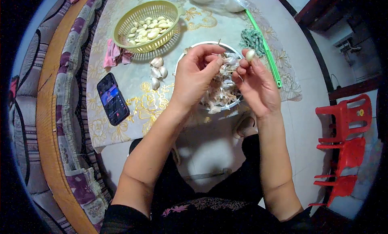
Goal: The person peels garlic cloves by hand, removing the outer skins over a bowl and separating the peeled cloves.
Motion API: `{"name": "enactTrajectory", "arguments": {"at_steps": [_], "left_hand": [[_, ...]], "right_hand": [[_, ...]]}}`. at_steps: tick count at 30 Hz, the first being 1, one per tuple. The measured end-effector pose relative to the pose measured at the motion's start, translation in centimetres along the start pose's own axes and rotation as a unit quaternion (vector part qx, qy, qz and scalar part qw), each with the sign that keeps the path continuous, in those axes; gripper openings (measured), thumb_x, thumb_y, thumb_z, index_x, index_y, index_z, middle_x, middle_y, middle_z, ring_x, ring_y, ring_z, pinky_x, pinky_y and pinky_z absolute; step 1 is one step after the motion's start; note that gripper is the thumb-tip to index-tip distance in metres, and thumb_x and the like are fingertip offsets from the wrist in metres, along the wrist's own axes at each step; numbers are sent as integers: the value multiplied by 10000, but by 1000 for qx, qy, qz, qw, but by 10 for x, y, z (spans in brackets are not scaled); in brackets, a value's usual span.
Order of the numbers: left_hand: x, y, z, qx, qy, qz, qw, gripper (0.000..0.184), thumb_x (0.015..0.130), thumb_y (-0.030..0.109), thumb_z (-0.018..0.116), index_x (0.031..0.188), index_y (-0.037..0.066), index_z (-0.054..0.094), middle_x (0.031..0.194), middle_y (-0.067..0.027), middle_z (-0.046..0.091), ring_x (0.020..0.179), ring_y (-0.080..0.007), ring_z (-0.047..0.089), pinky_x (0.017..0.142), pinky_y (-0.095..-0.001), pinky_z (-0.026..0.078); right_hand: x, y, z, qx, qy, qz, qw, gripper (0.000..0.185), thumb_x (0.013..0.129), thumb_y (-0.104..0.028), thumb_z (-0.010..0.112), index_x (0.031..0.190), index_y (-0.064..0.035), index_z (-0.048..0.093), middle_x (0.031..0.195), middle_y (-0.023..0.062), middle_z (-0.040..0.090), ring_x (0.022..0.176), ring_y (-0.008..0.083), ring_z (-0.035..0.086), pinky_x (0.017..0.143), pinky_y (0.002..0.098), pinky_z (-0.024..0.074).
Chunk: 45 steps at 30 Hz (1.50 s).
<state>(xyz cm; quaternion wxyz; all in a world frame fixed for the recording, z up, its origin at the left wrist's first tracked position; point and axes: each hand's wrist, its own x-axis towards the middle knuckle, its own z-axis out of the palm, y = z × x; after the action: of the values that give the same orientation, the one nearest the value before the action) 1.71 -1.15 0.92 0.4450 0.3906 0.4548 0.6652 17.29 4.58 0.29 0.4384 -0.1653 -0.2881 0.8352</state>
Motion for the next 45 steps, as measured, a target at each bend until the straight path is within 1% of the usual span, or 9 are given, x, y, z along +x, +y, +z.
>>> {"name": "enactTrajectory", "arguments": {"at_steps": [5,10,18,21,28,35,37,38,45], "left_hand": [[0,0,3,83,17,28,996,104,852,42,570,927,4,631,852,-11,591,766,-70,535,703,-216,454],[2,-10,-6,240,18,115,964,198,792,-24,494,906,22,649,908,-68,587,807,-136,558,722,-266,464],[-6,6,14,160,-28,198,967,294,764,-68,467,995,23,624,925,-101,592,839,-192,595,702,-281,507],[-5,3,12,249,-30,276,928,317,770,-78,455,1031,20,607,920,-114,600,837,-205,608,695,-288,525],[-5,-2,5,175,-57,158,970,383,794,-39,485,1164,33,558,1014,-85,604,897,-143,591,800,-267,478],[-10,-1,15,300,-42,210,930,400,792,33,625,1180,34,527,801,-47,509,706,-126,519,659,-257,459],[-10,-2,15,350,-47,232,906,417,793,56,650,1189,40,520,785,-45,500,677,-125,501,618,-260,443],[-11,0,17,336,-51,219,915,362,795,108,644,1118,10,514,760,-101,503,669,-239,526,604,-345,440],[-11,-2,15,330,-41,255,908,256,866,68,508,1116,14,523,861,-179,605,767,-340,603,656,-406,471]], "right_hand": [[-2,-2,0,7,16,22,1000,263,919,-179,544,1116,-6,557,923,102,628,766,153,589,774,323,515],[-4,-3,2,-12,11,35,999,257,933,-221,499,1067,-13,567,949,154,644,719,172,610,761,340,525],[-3,5,-6,-42,-15,69,997,247,924,-216,509,1063,-21,570,884,90,635,712,145,600,723,319,528],[-6,7,-1,-64,9,68,996,227,917,-207,531,1054,-33,579,884,73,633,717,136,597,697,300,531],[-7,6,6,-85,5,62,994,200,930,-215,524,995,-40,596,857,51,637,699,113,590,688,270,526],[-5,9,3,-144,61,-3,988,190,929,-240,547,909,-60,604,797,23,628,650,75,552,591,226,472],[-7,10,8,-220,73,-30,972,187,925,-237,560,869,-64,603,774,13,616,648,55,526,577,210,444],[-8,10,10,-258,79,-44,962,189,923,-235,567,849,-66,602,763,7,610,647,45,513,570,202,430],[-10,14,15,-511,72,-171,839,282,924,-261,558,787,-15,574,670,13,562,615,80,479,548,257,412]]}}
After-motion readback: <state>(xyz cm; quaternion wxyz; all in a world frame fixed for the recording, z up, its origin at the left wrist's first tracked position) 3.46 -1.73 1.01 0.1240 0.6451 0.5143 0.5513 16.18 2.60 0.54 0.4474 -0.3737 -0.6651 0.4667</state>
